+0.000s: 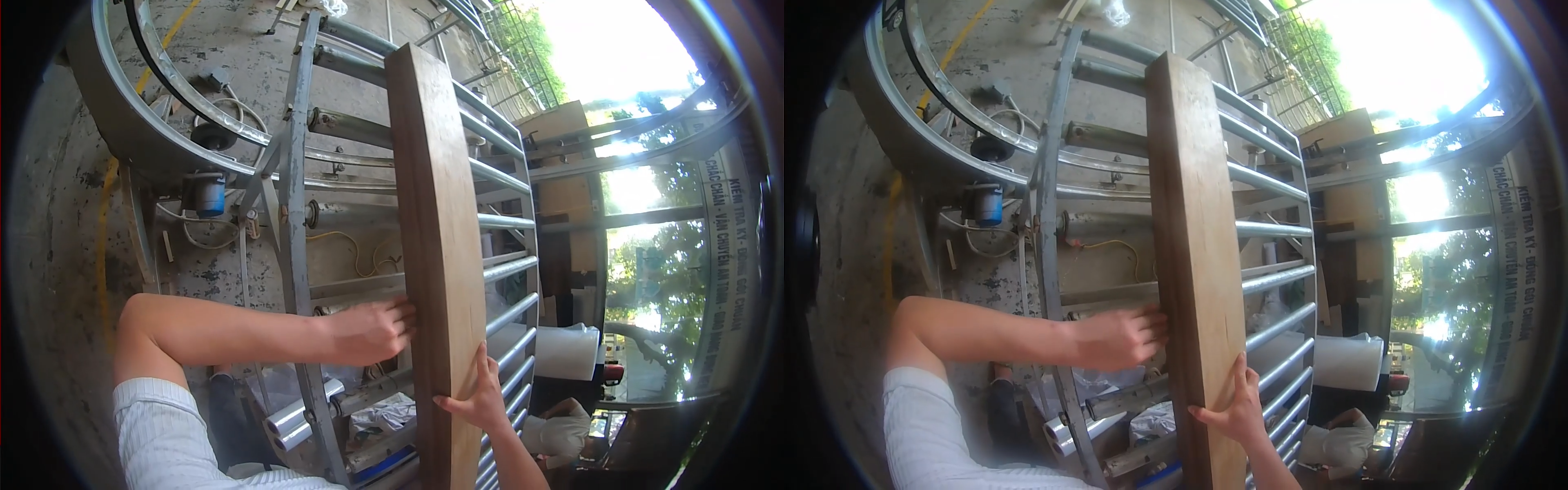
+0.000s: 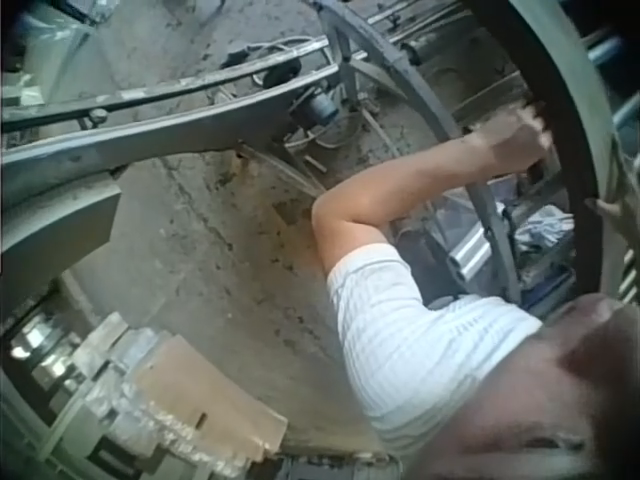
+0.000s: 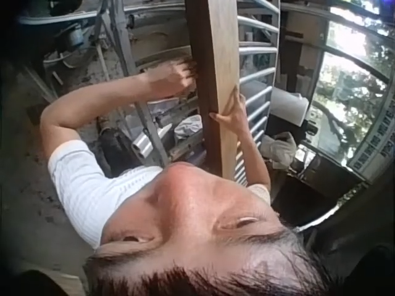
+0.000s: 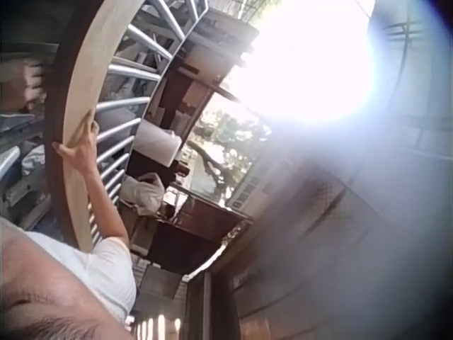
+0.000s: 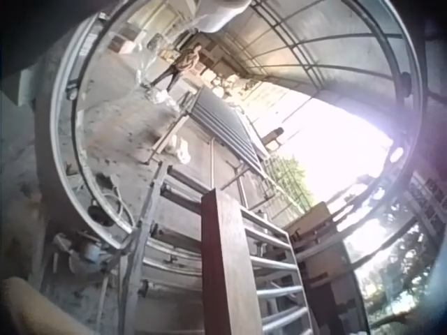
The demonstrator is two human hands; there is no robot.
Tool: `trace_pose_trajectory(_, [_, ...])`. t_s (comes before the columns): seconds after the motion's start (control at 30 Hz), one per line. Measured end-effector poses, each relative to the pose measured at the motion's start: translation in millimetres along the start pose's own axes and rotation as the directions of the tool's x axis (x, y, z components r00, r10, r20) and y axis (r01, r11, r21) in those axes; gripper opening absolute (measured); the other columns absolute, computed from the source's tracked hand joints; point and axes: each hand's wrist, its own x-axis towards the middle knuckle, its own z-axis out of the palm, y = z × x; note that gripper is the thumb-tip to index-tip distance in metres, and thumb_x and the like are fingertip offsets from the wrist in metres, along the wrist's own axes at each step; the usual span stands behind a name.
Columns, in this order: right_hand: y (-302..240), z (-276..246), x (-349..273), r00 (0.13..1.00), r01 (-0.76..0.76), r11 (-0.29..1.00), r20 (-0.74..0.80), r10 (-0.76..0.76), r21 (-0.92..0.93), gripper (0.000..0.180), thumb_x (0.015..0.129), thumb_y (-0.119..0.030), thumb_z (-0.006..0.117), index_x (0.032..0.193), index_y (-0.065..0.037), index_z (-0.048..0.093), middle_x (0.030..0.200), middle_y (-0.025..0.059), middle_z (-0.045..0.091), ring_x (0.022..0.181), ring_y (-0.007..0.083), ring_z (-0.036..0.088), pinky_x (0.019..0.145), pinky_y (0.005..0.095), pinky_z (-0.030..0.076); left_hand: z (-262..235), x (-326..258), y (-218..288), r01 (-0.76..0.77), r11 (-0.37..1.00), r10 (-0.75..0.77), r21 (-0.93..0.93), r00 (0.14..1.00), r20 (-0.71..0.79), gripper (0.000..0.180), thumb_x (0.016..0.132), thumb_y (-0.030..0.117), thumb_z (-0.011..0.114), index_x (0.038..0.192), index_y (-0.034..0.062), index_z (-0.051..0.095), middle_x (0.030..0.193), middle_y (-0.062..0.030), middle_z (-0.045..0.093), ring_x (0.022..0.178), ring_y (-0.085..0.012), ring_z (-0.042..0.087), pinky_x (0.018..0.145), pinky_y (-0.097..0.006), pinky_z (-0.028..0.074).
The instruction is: Moving and placing wooden planks onto a roller conveyor machine.
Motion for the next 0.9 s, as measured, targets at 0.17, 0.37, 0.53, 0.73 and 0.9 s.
trace_pose_trajectory(0.17, [21, 14, -4, 0.986, 0.127, 0.992, -0.105, -0.127, -0.002, 0.146, 0.064, -0.046, 0.100, 0.173, 0.001, 0.013, 0.152, 0.0298, 0.042, 0.144, 0.0467, 0.048, 0.122, 0.0498, 0.042, -22, 8, 42, 0.005, 1.000, -0.006, -0.014, 0.997, -0.078, 0.050, 0.090, 0.026, 0.074, 0.129, -0.0049, 0.071, 0.139, -0.0221, 0.070, 0.136, -0.0334, 0.065, 0.124, -0.050, 0.044])
trace_pose_trajectory(0.37, [45, 37, -74, 0.965, 0.039, 0.998, -0.261, -0.027, 0.040, 0.145, 0.067, -0.062, 0.096, 0.172, 0.000, 0.018, 0.174, 0.0367, 0.020, 0.160, 0.0502, 0.029, 0.129, 0.0527, 0.032, -54, -20, 128, 0.154, 0.953, -0.190, -0.262, 0.975, -0.116, 0.050, 0.089, 0.029, 0.082, 0.129, -0.0008, 0.072, 0.140, -0.0197, 0.071, 0.138, -0.0340, 0.064, 0.124, -0.053, 0.043])
trace_pose_trajectory(0.53, [123, 90, -228, 0.958, -0.133, 0.983, -0.273, 0.094, -0.129, 0.139, 0.067, -0.063, 0.094, 0.169, 0.002, 0.026, 0.172, 0.0362, 0.025, 0.161, 0.0500, 0.027, 0.132, 0.0527, 0.027, -69, -133, 203, 0.652, 0.684, -0.719, -0.326, 0.679, -0.149, 0.039, 0.089, 0.021, 0.081, 0.124, 0.0029, 0.077, 0.127, -0.0204, 0.077, 0.128, -0.0352, 0.070, 0.116, -0.048, 0.048])
trace_pose_trajectory(0.73, [226, 132, -445, 0.911, -0.378, 0.919, -0.220, 0.348, -0.109, 0.147, 0.058, -0.059, 0.099, 0.170, 0.001, 0.025, 0.174, 0.0341, 0.025, 0.163, 0.0485, 0.023, 0.134, 0.0517, 0.025, -48, -314, 374, 0.935, 0.249, -0.968, -0.254, 0.246, -0.042, 0.047, 0.091, 0.027, 0.081, 0.127, -0.0021, 0.075, 0.123, -0.0245, 0.077, 0.115, -0.0407, 0.074, 0.104, -0.044, 0.056])
trace_pose_trajectory(0.9, [295, 184, -520, 0.946, -0.261, 0.961, -0.220, 0.237, -0.089, 0.148, 0.056, -0.053, 0.101, 0.172, -0.005, 0.023, 0.173, 0.0331, 0.027, 0.161, 0.0490, 0.028, 0.130, 0.0532, 0.031, -30, -420, 582, 0.987, 0.158, -0.975, -0.030, 0.161, 0.151, 0.049, 0.092, 0.032, 0.080, 0.130, 0.0012, 0.074, 0.123, -0.0250, 0.076, 0.117, -0.0422, 0.072, 0.102, -0.047, 0.057])
